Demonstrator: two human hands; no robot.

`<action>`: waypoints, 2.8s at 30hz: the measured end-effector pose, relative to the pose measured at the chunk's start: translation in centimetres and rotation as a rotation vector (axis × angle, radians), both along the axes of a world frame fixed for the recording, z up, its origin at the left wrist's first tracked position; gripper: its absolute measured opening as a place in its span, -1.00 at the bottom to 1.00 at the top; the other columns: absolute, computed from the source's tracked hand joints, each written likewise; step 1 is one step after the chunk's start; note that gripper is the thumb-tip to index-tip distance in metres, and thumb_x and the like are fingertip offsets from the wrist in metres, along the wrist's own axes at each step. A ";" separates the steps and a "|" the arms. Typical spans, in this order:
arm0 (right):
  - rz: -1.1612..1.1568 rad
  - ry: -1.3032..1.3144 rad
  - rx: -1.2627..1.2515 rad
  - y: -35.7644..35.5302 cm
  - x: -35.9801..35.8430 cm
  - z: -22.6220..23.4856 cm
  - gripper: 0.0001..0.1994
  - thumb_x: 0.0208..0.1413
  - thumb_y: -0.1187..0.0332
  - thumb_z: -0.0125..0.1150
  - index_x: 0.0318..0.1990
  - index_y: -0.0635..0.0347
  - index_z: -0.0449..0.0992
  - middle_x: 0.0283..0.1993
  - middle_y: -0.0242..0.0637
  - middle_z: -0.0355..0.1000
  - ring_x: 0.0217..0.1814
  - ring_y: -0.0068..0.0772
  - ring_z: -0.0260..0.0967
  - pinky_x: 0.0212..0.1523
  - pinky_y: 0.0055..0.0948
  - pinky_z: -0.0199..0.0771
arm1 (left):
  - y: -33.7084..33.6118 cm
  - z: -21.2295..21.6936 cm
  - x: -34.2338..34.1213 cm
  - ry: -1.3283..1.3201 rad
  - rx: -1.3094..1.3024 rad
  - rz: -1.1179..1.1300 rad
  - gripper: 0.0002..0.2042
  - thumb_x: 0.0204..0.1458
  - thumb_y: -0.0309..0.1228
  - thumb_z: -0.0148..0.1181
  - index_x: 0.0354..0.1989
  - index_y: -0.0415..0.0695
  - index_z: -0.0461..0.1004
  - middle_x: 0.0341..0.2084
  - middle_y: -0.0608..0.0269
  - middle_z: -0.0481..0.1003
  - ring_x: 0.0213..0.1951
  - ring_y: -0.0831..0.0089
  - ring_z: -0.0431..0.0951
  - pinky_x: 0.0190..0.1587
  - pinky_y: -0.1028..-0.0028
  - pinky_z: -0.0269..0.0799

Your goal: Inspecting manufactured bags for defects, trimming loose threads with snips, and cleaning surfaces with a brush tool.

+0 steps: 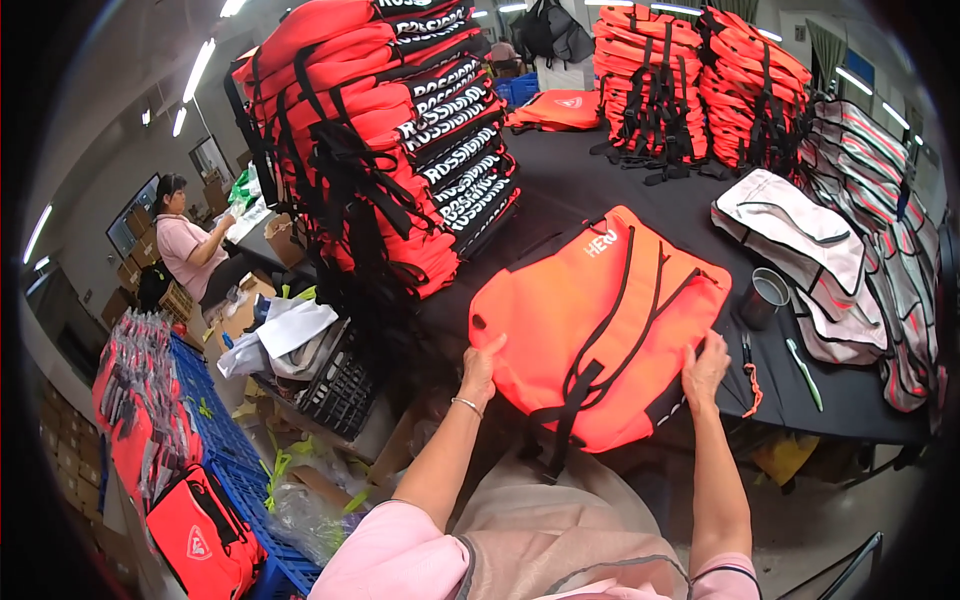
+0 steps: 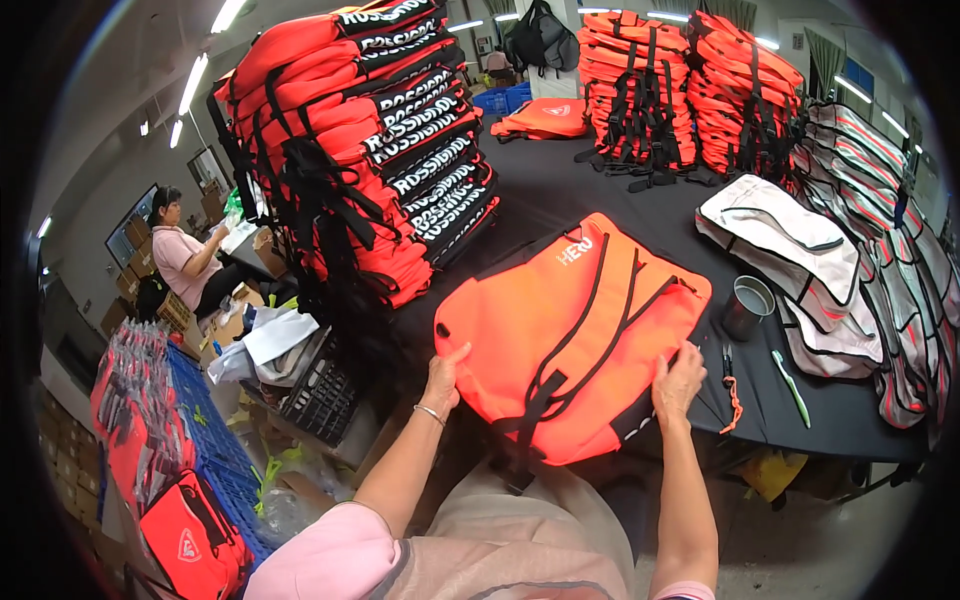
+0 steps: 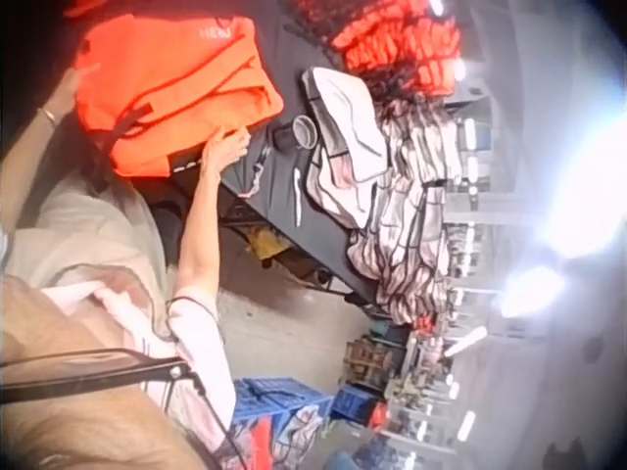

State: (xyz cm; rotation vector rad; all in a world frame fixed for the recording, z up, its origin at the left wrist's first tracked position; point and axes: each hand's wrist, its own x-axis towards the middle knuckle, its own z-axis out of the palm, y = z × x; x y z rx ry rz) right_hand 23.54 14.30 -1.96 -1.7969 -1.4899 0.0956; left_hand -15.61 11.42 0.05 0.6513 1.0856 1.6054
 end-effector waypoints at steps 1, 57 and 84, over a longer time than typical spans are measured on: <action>-0.105 -0.078 0.131 0.0 0.2 -0.4 -0.34 0.01 0.27 0.34 0.25 0.25 0.21 0.23 0.07 0.18 0.25 0.11 0.13 0.25 -0.09 0.17 | 0.2 -1.4 -0.5 0.078 -0.083 0.065 -0.73 -0.02 -0.43 0.34 -0.18 -0.31 0.54 -0.23 0.24 0.57 -0.20 0.50 0.54 -0.07 0.47 0.42; 1.305 1.207 0.965 29.6 -22.4 59.1 -0.42 0.18 0.41 0.20 0.26 0.26 0.02 -0.03 -0.14 0.36 -0.10 -0.35 0.42 -0.14 -0.32 0.47 | 15.9 71.1 -21.1 0.694 1.435 0.292 -0.64 0.04 -0.25 0.29 -0.04 -0.19 0.48 -0.25 0.32 0.54 -0.24 0.59 0.52 -0.07 0.57 0.41; 0.536 0.135 0.958 36.3 -38.9 49.8 -0.72 0.10 0.28 -0.05 -0.46 0.12 0.59 -0.30 -0.13 0.53 -0.15 -0.02 0.46 -0.28 -0.08 0.48 | 16.1 55.1 -34.2 0.432 0.386 0.134 -0.46 0.29 -0.02 -0.20 0.19 -0.24 0.35 0.08 0.03 0.45 0.08 0.16 0.48 0.19 0.15 0.35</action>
